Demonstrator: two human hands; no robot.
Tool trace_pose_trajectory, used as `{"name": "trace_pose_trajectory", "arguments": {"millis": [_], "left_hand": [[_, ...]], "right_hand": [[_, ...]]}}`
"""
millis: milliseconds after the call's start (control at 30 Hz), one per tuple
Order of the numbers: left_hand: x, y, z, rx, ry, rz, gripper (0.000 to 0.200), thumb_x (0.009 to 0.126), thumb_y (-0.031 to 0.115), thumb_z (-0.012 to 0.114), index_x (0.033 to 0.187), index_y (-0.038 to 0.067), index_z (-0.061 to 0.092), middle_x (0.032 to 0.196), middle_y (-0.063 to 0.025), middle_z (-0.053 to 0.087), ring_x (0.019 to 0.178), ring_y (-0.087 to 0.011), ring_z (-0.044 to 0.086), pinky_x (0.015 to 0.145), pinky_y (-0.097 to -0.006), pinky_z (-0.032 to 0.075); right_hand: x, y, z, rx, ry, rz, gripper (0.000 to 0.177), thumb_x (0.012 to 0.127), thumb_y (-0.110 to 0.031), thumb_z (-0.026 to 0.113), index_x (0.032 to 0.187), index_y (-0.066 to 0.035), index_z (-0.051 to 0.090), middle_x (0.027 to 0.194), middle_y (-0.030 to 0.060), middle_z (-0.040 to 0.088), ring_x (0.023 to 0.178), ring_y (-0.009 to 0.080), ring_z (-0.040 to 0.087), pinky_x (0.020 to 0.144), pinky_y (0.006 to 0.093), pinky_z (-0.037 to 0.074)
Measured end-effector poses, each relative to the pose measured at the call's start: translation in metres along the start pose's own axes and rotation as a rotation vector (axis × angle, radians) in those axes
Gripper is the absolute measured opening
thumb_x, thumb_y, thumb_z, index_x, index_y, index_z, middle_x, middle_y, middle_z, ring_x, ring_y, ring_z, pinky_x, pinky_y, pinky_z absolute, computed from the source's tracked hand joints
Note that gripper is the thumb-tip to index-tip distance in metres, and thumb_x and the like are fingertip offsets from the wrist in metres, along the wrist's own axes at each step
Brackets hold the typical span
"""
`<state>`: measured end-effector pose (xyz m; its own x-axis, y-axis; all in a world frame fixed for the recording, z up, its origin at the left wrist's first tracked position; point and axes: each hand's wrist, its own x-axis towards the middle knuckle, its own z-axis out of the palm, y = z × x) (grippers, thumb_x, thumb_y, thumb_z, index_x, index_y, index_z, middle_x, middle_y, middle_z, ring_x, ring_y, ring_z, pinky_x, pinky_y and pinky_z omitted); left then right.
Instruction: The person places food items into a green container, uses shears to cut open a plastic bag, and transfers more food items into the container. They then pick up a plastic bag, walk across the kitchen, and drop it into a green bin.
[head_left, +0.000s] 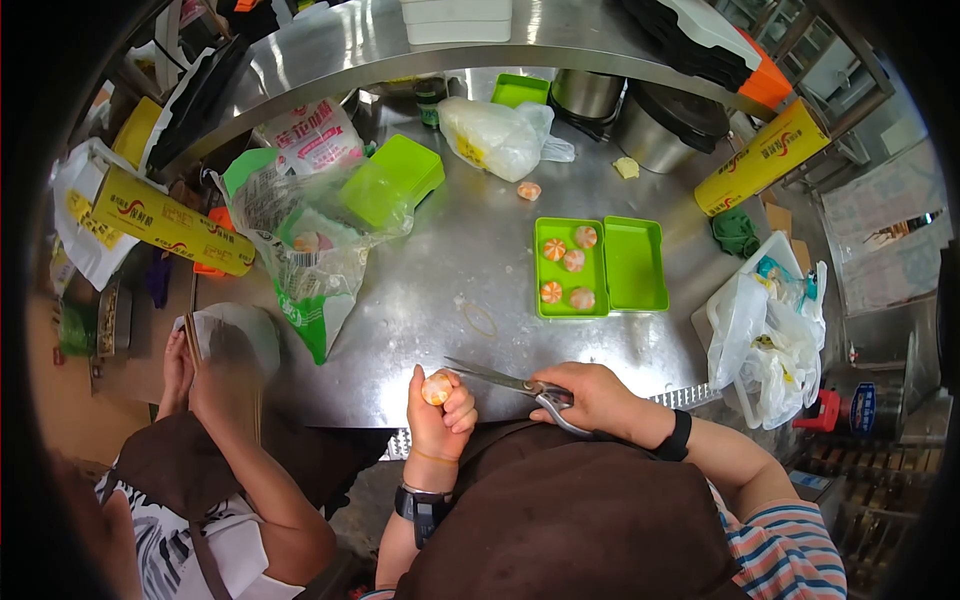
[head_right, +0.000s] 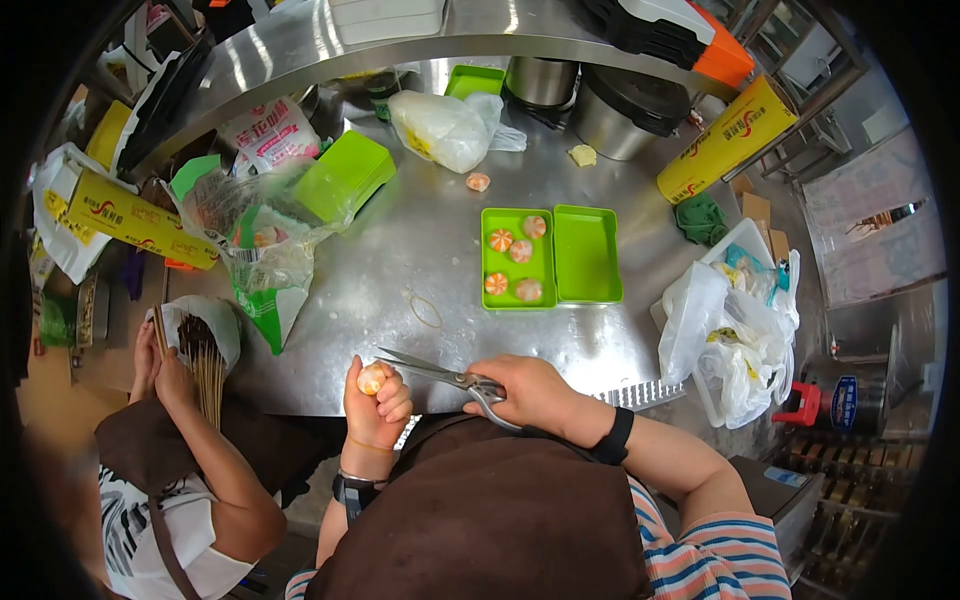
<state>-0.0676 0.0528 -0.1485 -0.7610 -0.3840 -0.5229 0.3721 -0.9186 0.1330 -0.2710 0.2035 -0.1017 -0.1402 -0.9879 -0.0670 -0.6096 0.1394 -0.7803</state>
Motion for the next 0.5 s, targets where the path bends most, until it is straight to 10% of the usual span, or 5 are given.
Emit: {"name": "trace_pose_trajectory", "arguments": {"millis": [500], "left_hand": [[0.001,0.0,-0.002,-0.2,0.129,-0.076,0.046,0.101,0.05,0.04,0.096,0.008,0.058,0.061,-0.0016,0.045,0.042,-0.0086,0.034,0.038,-0.0217,0.026]], "right_hand": [[-0.001,-0.009,-0.007,-0.226,0.062,-0.061,0.044,0.075,-0.039,0.08,0.109,-0.016,0.067,0.084,0.0058,0.062,0.07,0.0277,0.064,0.059,0.0366,0.052]]}}
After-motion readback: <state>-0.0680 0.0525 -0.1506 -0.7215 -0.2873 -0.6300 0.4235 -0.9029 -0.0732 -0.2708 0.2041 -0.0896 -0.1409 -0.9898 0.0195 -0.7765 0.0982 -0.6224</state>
